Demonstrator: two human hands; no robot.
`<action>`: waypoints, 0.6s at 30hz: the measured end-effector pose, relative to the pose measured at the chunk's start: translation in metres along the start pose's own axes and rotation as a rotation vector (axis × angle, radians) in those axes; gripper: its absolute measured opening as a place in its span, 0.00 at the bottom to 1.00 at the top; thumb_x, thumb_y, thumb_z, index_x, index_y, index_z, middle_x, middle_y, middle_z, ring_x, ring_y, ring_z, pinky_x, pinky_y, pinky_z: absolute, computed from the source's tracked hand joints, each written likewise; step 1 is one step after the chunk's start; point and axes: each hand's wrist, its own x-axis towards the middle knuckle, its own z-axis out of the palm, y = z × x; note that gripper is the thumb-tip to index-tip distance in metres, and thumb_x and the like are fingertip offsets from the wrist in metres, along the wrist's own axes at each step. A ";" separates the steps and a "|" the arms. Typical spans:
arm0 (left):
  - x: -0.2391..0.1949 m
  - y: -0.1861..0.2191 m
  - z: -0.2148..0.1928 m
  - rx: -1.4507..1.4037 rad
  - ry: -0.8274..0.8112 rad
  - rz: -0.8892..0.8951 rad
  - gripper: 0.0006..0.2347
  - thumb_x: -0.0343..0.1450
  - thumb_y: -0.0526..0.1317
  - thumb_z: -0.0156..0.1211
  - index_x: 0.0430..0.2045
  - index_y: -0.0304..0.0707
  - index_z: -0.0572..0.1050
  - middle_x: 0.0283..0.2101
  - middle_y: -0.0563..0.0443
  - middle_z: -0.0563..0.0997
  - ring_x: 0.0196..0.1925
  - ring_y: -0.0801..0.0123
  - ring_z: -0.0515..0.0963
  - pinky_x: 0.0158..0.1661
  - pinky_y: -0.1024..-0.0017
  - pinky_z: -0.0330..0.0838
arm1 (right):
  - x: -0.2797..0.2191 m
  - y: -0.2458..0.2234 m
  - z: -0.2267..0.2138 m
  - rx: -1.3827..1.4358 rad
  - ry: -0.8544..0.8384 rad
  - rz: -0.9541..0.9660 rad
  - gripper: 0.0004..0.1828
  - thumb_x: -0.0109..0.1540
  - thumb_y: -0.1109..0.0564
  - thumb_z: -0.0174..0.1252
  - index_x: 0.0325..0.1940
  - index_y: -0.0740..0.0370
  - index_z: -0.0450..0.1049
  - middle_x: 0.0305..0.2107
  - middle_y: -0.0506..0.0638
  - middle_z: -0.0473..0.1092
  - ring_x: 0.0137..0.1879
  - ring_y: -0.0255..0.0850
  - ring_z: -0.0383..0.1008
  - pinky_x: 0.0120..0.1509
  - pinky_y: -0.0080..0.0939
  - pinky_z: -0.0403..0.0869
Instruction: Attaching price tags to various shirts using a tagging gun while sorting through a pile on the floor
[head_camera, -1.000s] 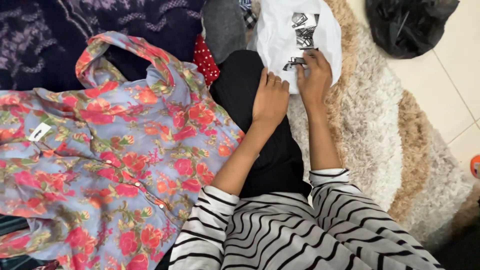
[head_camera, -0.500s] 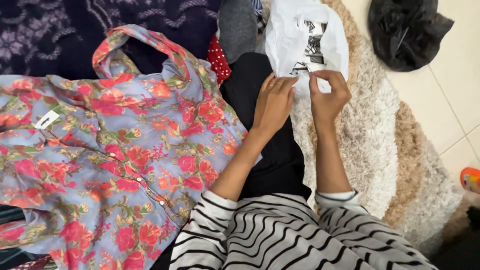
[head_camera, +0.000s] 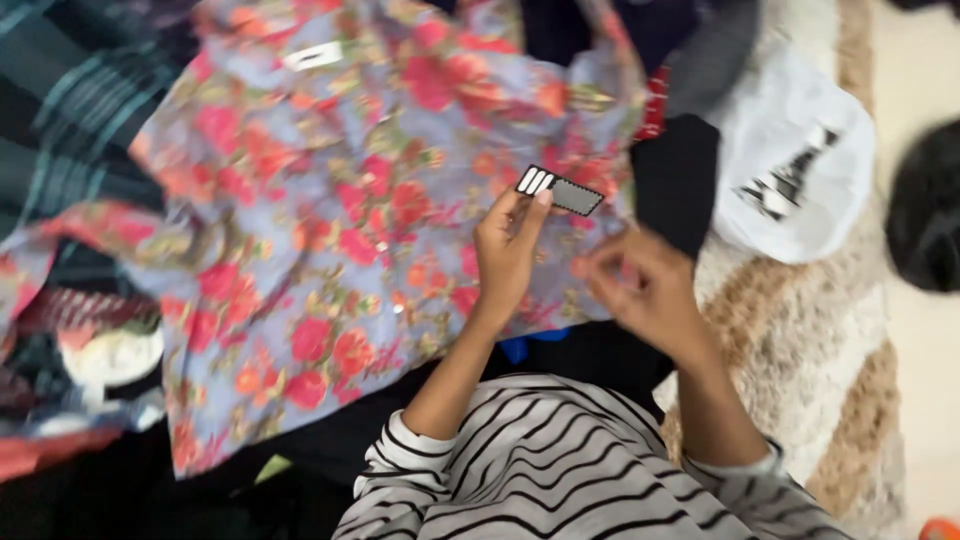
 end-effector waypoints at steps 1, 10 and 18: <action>-0.002 0.005 -0.014 -0.003 0.032 0.010 0.06 0.76 0.42 0.60 0.38 0.42 0.81 0.32 0.53 0.86 0.25 0.82 0.80 0.19 0.83 0.74 | 0.002 -0.019 0.006 0.010 -0.026 -0.018 0.03 0.59 0.60 0.69 0.34 0.58 0.80 0.32 0.51 0.77 0.37 0.50 0.77 0.45 0.45 0.73; -0.014 -0.019 -0.106 0.053 0.240 0.134 0.10 0.76 0.38 0.60 0.48 0.33 0.79 0.37 0.46 0.84 0.41 0.70 0.82 0.47 0.65 0.77 | -0.105 0.033 0.109 -0.553 -0.837 -0.146 0.12 0.59 0.54 0.61 0.46 0.57 0.78 0.36 0.55 0.77 0.40 0.53 0.80 0.44 0.50 0.78; -0.018 -0.009 -0.105 -0.009 0.210 0.133 0.10 0.76 0.37 0.59 0.48 0.32 0.79 0.36 0.45 0.84 0.38 0.64 0.85 0.47 0.64 0.78 | -0.069 0.006 0.120 -0.945 -0.733 -0.169 0.41 0.46 0.43 0.75 0.62 0.50 0.71 0.51 0.55 0.68 0.58 0.53 0.65 0.58 0.52 0.65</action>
